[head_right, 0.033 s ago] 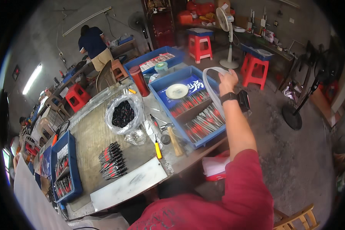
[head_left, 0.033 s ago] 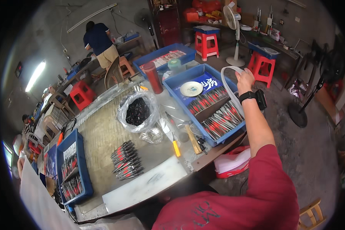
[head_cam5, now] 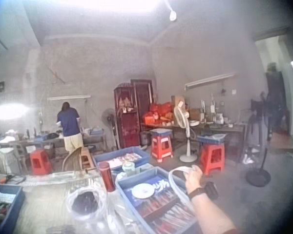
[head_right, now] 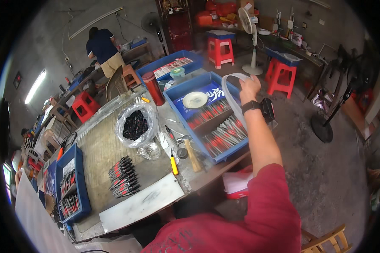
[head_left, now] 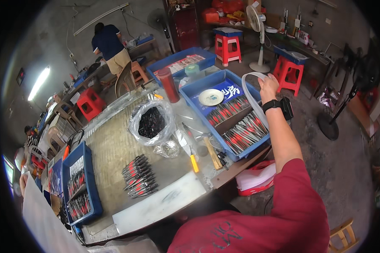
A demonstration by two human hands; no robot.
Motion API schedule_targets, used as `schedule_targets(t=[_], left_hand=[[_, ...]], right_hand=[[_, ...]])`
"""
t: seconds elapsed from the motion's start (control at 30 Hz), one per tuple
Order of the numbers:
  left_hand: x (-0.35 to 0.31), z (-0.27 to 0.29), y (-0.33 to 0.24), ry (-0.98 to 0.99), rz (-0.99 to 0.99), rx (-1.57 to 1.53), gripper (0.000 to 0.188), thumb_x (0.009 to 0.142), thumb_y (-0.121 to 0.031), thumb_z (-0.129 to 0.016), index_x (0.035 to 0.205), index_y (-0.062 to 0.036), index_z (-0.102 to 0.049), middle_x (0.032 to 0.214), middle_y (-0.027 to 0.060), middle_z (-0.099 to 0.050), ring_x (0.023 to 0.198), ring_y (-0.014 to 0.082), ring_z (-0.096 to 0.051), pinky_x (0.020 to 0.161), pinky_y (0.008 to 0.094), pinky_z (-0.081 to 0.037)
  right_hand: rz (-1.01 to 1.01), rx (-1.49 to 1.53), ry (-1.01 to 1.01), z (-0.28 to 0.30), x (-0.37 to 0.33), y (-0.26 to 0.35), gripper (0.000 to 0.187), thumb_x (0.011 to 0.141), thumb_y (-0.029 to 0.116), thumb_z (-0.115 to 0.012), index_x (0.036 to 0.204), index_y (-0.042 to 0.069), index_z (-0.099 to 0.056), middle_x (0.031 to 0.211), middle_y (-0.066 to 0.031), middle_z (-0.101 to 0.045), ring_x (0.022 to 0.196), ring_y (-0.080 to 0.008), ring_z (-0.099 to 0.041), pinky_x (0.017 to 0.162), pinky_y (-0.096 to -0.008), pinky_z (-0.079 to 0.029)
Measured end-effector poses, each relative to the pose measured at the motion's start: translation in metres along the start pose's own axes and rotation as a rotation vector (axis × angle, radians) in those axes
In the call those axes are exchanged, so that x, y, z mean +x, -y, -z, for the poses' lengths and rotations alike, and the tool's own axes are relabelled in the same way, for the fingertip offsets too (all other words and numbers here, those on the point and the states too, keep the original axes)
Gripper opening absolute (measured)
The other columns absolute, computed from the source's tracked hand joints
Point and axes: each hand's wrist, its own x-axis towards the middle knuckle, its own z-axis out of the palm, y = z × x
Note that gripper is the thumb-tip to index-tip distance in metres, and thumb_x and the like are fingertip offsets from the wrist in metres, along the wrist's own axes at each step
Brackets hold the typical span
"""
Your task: The person places a sheet of bubble wrap into a white plastic basket, then repeatedly picks up small metal tools from a table and places them into the basket. The person handles the tools one at a time and in small groups, arranging them inside the basket.
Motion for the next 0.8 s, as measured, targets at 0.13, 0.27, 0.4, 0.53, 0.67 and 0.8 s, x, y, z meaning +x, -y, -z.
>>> schedule_targets(t=[0.13, 0.27, 0.4, 0.53, 0.67, 0.8], left_hand=[[-0.002, -0.006, -0.001, 0.006, 0.003, 0.035, 0.032, 0.094, -0.024, -0.047, 0.109, 0.0031, -0.056, 0.098, 0.0044, -0.059, 0.09, 0.0109, -0.052, 0.082, 0.0218, -0.04], [-0.004, -0.014, -0.001, 0.016, 0.001, 0.061, 0.032, 0.094, -0.024, -0.047, 0.11, 0.0032, -0.056, 0.099, 0.0046, -0.059, 0.09, 0.0111, -0.052, 0.083, 0.0218, -0.04], [-0.005, -0.02, 0.001, 0.021, 0.005, 0.085, 0.032, 0.094, -0.024, -0.047, 0.11, 0.0032, -0.056, 0.099, 0.0048, -0.059, 0.091, 0.0112, -0.052, 0.083, 0.0219, -0.04], [-0.005, -0.024, 0.002, 0.025, 0.006, 0.097, 0.032, 0.094, -0.024, -0.047, 0.11, 0.0033, -0.055, 0.099, 0.005, -0.059, 0.091, 0.0113, -0.052, 0.083, 0.0219, -0.04], [-0.006, -0.03, 0.002, 0.03, 0.003, 0.105, 0.032, 0.095, -0.024, -0.047, 0.11, 0.0034, -0.055, 0.1, 0.0052, -0.059, 0.091, 0.0115, -0.052, 0.083, 0.0219, -0.04], [-0.01, -0.031, 0.002, 0.027, 0.008, 0.114, 0.033, 0.095, -0.024, -0.047, 0.111, 0.0035, -0.055, 0.1, 0.0054, -0.059, 0.091, 0.0116, -0.052, 0.083, 0.022, -0.04]], right_hand=[[0.236, -0.768, 0.294, -0.018, -0.021, -0.015, 0.051, 0.075, 0.005, -0.059, 0.122, -0.008, -0.044, 0.1, -0.0146, -0.057, 0.089, -0.0206, -0.057, 0.078, -0.0278, -0.047], [0.209, -1.266, 0.936, -0.012, -0.054, -0.001, 0.046, 0.075, 0.024, -0.063, 0.108, -0.007, -0.056, 0.107, -0.0254, -0.055, 0.101, -0.0349, -0.054, 0.086, -0.0372, -0.043], [0.212, -1.518, 1.283, -0.01, -0.082, 0.021, 0.054, 0.078, 0.04, -0.06, 0.105, -0.006, -0.057, 0.101, -0.0265, -0.054, 0.098, -0.0375, -0.052, 0.085, -0.0414, -0.041], [0.198, -1.551, 1.46, 0.0, -0.099, 0.037, 0.05, 0.076, 0.039, -0.062, 0.102, -0.003, -0.059, 0.096, -0.0222, -0.054, 0.095, -0.0353, -0.051, 0.084, -0.0396, -0.04], [0.21, -1.521, 1.586, 0.005, -0.097, 0.038, 0.034, 0.072, 0.021, -0.068, 0.098, -0.001, -0.062, 0.094, -0.0167, -0.058, 0.095, -0.0314, -0.053, 0.081, -0.0386, -0.041], [0.143, -1.496, 1.478, 0.002, -0.086, 0.033, 0.02, 0.073, 0.011, -0.065, 0.089, -0.001, -0.063, 0.082, -0.0134, -0.06, 0.083, -0.0284, -0.058, 0.075, -0.035, -0.044]])
